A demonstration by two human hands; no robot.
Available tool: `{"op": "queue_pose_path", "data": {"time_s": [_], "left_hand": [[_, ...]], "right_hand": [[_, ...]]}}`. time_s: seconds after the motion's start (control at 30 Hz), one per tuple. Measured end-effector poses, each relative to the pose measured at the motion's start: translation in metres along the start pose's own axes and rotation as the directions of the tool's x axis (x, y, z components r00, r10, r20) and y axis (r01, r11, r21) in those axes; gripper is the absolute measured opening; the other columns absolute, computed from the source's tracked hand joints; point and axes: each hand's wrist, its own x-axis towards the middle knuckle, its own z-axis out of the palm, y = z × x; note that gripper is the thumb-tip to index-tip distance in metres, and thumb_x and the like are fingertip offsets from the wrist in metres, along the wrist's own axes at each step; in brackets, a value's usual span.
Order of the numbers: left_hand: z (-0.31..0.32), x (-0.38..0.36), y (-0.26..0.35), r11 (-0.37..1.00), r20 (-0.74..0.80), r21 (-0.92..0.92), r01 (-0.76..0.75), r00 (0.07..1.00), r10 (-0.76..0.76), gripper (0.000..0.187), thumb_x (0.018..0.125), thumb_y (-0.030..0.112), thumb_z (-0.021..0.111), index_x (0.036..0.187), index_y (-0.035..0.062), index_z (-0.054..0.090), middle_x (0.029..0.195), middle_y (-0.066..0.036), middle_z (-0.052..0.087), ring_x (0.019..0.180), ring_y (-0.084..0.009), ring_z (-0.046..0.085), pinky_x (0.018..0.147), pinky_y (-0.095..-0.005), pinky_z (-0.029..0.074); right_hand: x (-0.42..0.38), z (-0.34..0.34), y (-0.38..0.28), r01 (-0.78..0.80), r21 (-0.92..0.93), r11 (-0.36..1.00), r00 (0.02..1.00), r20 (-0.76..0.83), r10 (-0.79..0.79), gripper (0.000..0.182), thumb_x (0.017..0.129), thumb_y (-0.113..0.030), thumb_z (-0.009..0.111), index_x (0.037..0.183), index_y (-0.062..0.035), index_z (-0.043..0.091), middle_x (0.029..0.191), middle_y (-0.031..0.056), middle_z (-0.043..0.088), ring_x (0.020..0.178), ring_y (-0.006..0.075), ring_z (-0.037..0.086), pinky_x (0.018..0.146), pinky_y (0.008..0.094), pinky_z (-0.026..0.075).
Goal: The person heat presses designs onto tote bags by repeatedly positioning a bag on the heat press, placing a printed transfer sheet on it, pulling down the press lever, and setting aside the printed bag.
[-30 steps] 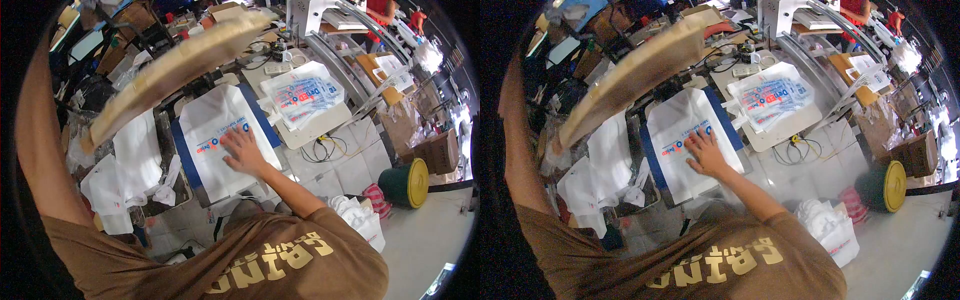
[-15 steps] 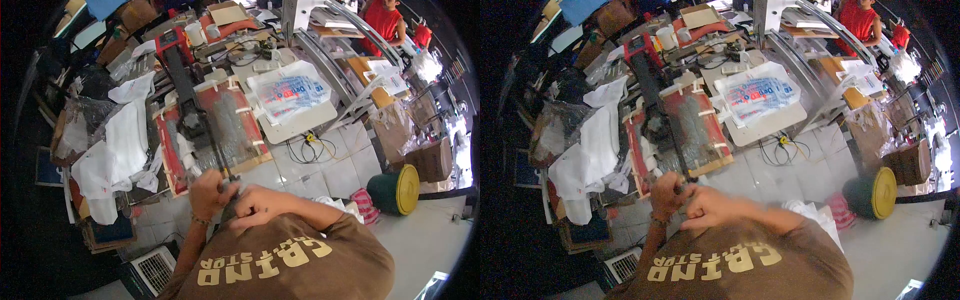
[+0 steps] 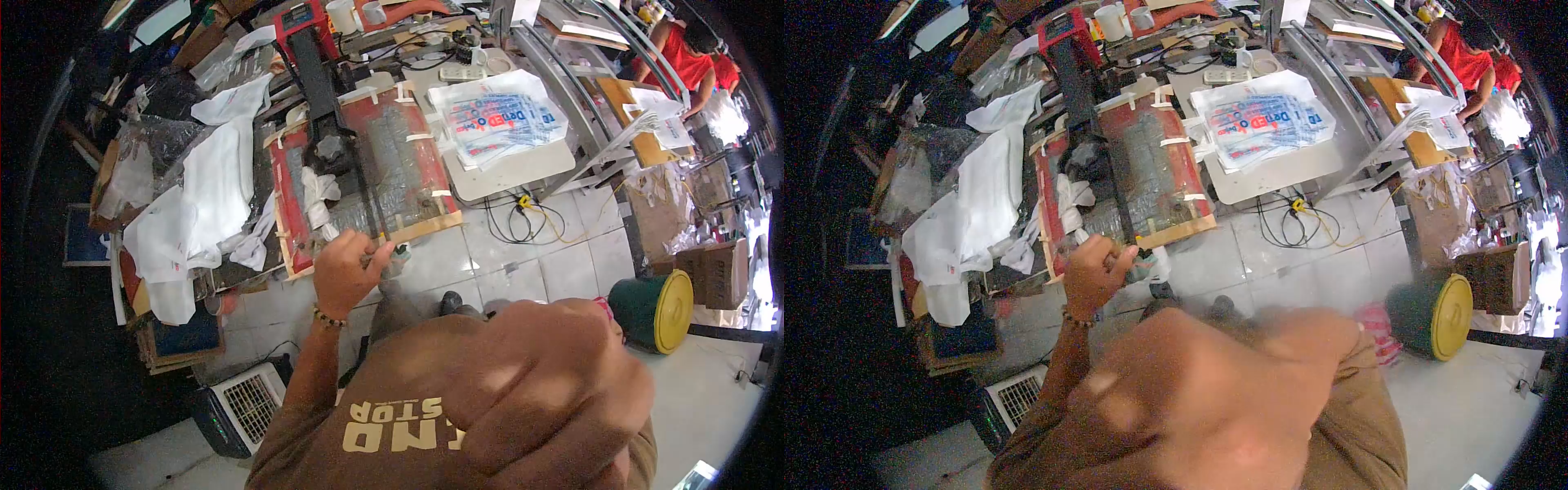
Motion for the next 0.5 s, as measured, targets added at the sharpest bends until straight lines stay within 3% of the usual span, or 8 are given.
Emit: {"op": "queue_pose_path", "data": {"time_s": [0.17, 0.23, 0.27, 0.33, 0.37, 0.4, 0.47, 0.5], "left_hand": [[-0.001, 0.001, -0.005, 0.999, 0.025, -0.050, 0.004, 1.000, -0.003, 0.034, 0.083, 0.029, 0.074, 0.066, 0.0051, 0.056, 0.063, -0.009, 0.051, 0.055, -0.0285, 0.054, 0.051, -0.0403, 0.042], [-0.007, 0.006, -0.004, 0.979, 0.092, -0.200, 0.026, 0.996, -0.008, 0.028, 0.083, 0.024, 0.075, 0.070, 0.0046, 0.060, 0.063, -0.009, 0.052, 0.053, -0.0246, 0.054, 0.050, -0.0377, 0.042], [-0.012, 0.011, -0.007, 0.979, 0.087, -0.201, 0.024, 0.996, -0.006, 0.028, 0.083, 0.024, 0.075, 0.070, 0.0046, 0.060, 0.063, -0.009, 0.052, 0.053, -0.0246, 0.054, 0.050, -0.0377, 0.042], [-0.024, 0.027, -0.016, 0.922, 0.074, -0.386, -0.001, 0.997, 0.032, 0.021, 0.083, 0.021, 0.075, 0.076, 0.0042, 0.066, 0.064, -0.007, 0.055, 0.054, -0.0211, 0.054, 0.052, -0.0331, 0.043], [-0.029, 0.036, -0.025, 0.921, 0.063, -0.389, -0.006, 0.997, 0.033, 0.021, 0.083, 0.021, 0.075, 0.076, 0.0042, 0.066, 0.064, -0.007, 0.055, 0.054, -0.0211, 0.054, 0.052, -0.0331, 0.043], [-0.036, 0.048, -0.036, 0.923, 0.054, -0.377, 0.075, 0.997, -0.059, 0.020, 0.083, 0.021, 0.075, 0.078, 0.0038, 0.067, 0.069, -0.007, 0.058, 0.059, -0.0205, 0.056, 0.056, -0.0319, 0.045], [-0.042, 0.074, -0.060, 0.917, 0.032, -0.370, 0.151, 0.988, -0.150, 0.019, 0.083, 0.021, 0.075, 0.081, 0.0034, 0.069, 0.074, -0.008, 0.061, 0.064, -0.0199, 0.058, 0.061, -0.0307, 0.046], [-0.036, 0.087, -0.077, 0.922, -0.082, -0.346, 0.176, 0.973, -0.216, 0.022, 0.083, 0.023, 0.076, 0.087, 0.0033, 0.068, 0.083, -0.010, 0.062, 0.071, -0.0214, 0.059, 0.066, -0.0316, 0.047]], "right_hand": [[0.020, -0.009, 0.002, 0.058, 0.078, 0.995, 0.994, 0.091, -0.065, 0.059, 0.092, -0.049, 0.061, 0.066, 0.0045, 0.057, 0.059, 0.0119, 0.056, 0.047, 0.0211, 0.049, 0.047, 0.0342, 0.033], [0.022, -0.017, 0.003, 0.022, 0.087, 0.996, 0.994, 0.107, -0.031, 0.062, 0.092, -0.050, 0.060, 0.058, 0.0020, 0.055, 0.051, 0.0086, 0.052, 0.037, 0.0180, 0.042, 0.037, 0.0306, 0.025], [0.020, -0.020, 0.007, -0.034, 0.072, 0.997, 0.995, 0.101, 0.027, 0.064, 0.093, -0.050, 0.059, 0.054, 0.0007, 0.054, 0.047, 0.0069, 0.050, 0.032, 0.0164, 0.039, 0.032, 0.0288, 0.021], [0.003, -0.020, 0.013, -0.346, 0.016, 0.938, 0.938, -0.027, 0.347, 0.039, 0.083, -0.032, 0.069, 0.059, -0.0085, 0.049, 0.056, 0.0070, 0.044, 0.047, 0.0293, 0.047, 0.046, 0.0396, 0.032], [-0.007, -0.022, 0.028, -0.511, -0.188, 0.839, 0.859, -0.088, 0.504, 0.039, 0.084, -0.033, 0.068, 0.060, -0.0072, 0.051, 0.058, 0.0077, 0.047, 0.049, 0.0306, 0.049, 0.048, 0.0404, 0.035], [-0.019, -0.022, 0.049, -0.644, -0.369, 0.671, 0.758, -0.184, 0.626, 0.040, 0.086, -0.035, 0.068, 0.061, -0.0059, 0.054, 0.060, 0.0084, 0.050, 0.052, 0.0319, 0.052, 0.050, 0.0413, 0.039], [-0.049, -0.013, 0.113, -0.593, -0.670, 0.446, 0.751, -0.261, 0.607, 0.039, 0.084, -0.041, 0.070, 0.071, -0.0056, 0.061, 0.061, 0.0090, 0.053, 0.058, 0.0331, 0.055, 0.055, 0.0421, 0.042], [-0.065, -0.011, 0.136, -0.452, -0.826, 0.337, 0.795, -0.201, 0.573, 0.039, 0.082, -0.044, 0.071, 0.081, -0.0065, 0.063, 0.064, 0.0099, 0.056, 0.064, 0.0316, 0.058, 0.058, 0.0418, 0.045]]}}
